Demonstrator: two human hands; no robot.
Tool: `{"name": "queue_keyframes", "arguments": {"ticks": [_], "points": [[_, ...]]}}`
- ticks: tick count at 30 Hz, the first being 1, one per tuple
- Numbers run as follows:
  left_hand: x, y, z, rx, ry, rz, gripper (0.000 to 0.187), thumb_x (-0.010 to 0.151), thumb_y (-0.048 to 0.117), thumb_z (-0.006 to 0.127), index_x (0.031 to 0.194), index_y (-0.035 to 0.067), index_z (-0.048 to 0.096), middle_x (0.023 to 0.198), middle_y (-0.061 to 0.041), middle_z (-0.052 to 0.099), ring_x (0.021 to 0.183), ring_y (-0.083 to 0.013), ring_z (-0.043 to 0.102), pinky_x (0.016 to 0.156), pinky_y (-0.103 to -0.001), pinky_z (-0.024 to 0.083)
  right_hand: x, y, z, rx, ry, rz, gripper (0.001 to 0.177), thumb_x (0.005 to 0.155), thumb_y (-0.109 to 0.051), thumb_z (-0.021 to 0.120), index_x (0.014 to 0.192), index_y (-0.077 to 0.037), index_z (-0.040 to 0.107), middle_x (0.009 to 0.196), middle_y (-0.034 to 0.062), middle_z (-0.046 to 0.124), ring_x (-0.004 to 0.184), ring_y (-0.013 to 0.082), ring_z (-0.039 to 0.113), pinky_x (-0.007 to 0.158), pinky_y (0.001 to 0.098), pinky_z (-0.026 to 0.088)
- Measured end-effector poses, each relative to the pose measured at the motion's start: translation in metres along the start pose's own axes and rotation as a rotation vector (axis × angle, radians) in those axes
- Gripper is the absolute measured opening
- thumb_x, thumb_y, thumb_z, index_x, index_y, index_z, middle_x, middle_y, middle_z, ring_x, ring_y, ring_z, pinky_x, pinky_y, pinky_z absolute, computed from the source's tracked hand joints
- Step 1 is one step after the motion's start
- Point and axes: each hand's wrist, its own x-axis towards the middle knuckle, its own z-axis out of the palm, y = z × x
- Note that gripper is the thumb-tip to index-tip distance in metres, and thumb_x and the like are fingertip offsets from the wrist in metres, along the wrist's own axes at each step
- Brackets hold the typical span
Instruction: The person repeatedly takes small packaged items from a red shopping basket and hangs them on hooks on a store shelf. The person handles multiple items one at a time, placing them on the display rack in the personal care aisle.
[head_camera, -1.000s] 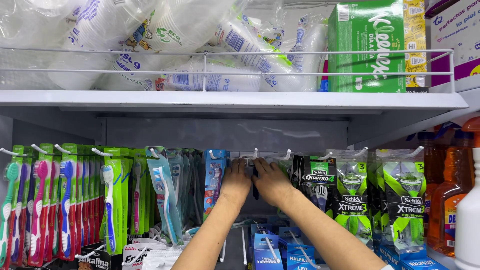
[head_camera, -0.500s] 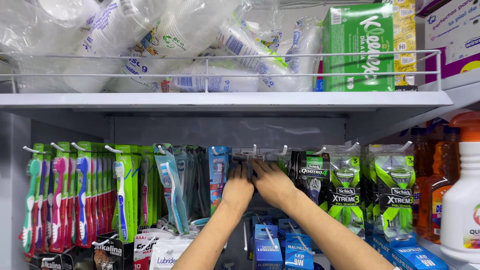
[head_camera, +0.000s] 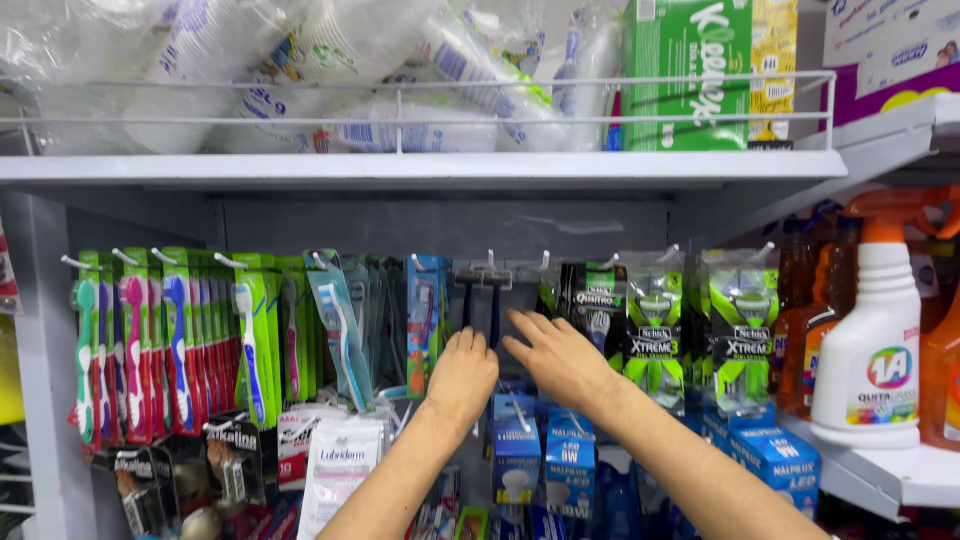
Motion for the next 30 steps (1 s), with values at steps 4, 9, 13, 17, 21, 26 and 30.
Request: {"name": "queue_keyframes", "arguments": {"ticks": [4, 9, 13, 17, 21, 26, 30], "points": [[-0.008, 0.001, -0.006, 0.0, -0.011, 0.0, 0.022, 0.075, 0.004, 0.076, 0.097, 0.0, 0.076, 0.103, -0.022, 0.071, 0.112, -0.0398, 0.065, 0.098, -0.046, 0.047, -0.013, 0.002, -0.009, 0.024, -0.011, 0.011, 0.046, 0.09, -0.005, 0.066, 0.135, -0.014, 0.062, 0.146, 0.016, 0.05, 0.134, 0.0317, 0.05, 0.092, 0.0405, 0.049], [-0.008, -0.005, -0.027, -0.003, -0.07, -0.023, 0.029, 0.08, 0.005, 0.076, 0.109, 0.001, 0.072, 0.107, -0.02, 0.071, 0.112, -0.0374, 0.066, 0.098, -0.045, 0.048, -0.024, 0.006, -0.02, 0.144, -0.015, 0.058, 0.047, 0.09, -0.006, 0.067, 0.136, -0.013, 0.061, 0.147, 0.0153, 0.05, 0.137, 0.0308, 0.049, 0.095, 0.0405, 0.05], [-0.012, -0.003, -0.03, 0.008, -0.056, -0.038, 0.031, 0.079, 0.007, 0.078, 0.109, 0.002, 0.072, 0.107, -0.019, 0.071, 0.109, -0.0357, 0.066, 0.095, -0.043, 0.05, -0.032, 0.006, -0.029, 0.218, 0.013, 0.066, 0.049, 0.09, -0.006, 0.066, 0.138, -0.014, 0.059, 0.146, 0.0144, 0.051, 0.137, 0.031, 0.05, 0.094, 0.0406, 0.05], [-0.019, 0.006, -0.048, 0.03, -0.047, -0.095, 0.032, 0.08, 0.008, 0.077, 0.111, 0.004, 0.071, 0.108, -0.016, 0.071, 0.109, -0.0333, 0.066, 0.093, -0.041, 0.051, -0.044, 0.006, -0.037, 0.31, 0.019, 0.067, 0.05, 0.09, -0.006, 0.067, 0.139, -0.014, 0.059, 0.146, 0.0139, 0.052, 0.137, 0.0309, 0.051, 0.095, 0.0406, 0.051], [-0.028, 0.016, -0.047, 0.052, -0.049, -0.154, 0.03, 0.083, 0.01, 0.076, 0.112, 0.006, 0.071, 0.111, -0.014, 0.072, 0.111, -0.031, 0.066, 0.091, -0.04, 0.052, -0.055, 0.002, -0.04, 0.437, 0.034, 0.101, 0.045, 0.094, -0.006, 0.06, 0.138, -0.015, 0.06, 0.145, 0.012, 0.052, 0.137, 0.0299, 0.051, 0.093, 0.0396, 0.052], [-0.04, 0.019, -0.066, 0.109, -0.01, -0.222, 0.022, 0.083, 0.017, 0.072, 0.105, 0.012, 0.07, 0.106, -0.008, 0.072, 0.106, -0.0268, 0.067, 0.086, -0.035, 0.054, -0.063, -0.015, -0.032, 0.579, 0.143, 0.103, 0.04, 0.096, -0.005, 0.058, 0.134, -0.013, 0.063, 0.145, 0.0128, 0.055, 0.133, 0.0309, 0.055, 0.094, 0.0403, 0.053], [-0.047, 0.018, -0.104, 0.146, -0.067, -0.277, 0.023, 0.084, 0.015, 0.075, 0.107, 0.012, 0.071, 0.107, -0.008, 0.073, 0.108, -0.026, 0.068, 0.087, -0.034, 0.055, -0.068, -0.019, -0.026, 0.67, 0.243, 0.104, 0.037, 0.095, -0.005, 0.058, 0.131, -0.011, 0.065, 0.144, 0.0142, 0.056, 0.133, 0.0332, 0.056, 0.094, 0.0435, 0.055]]}}
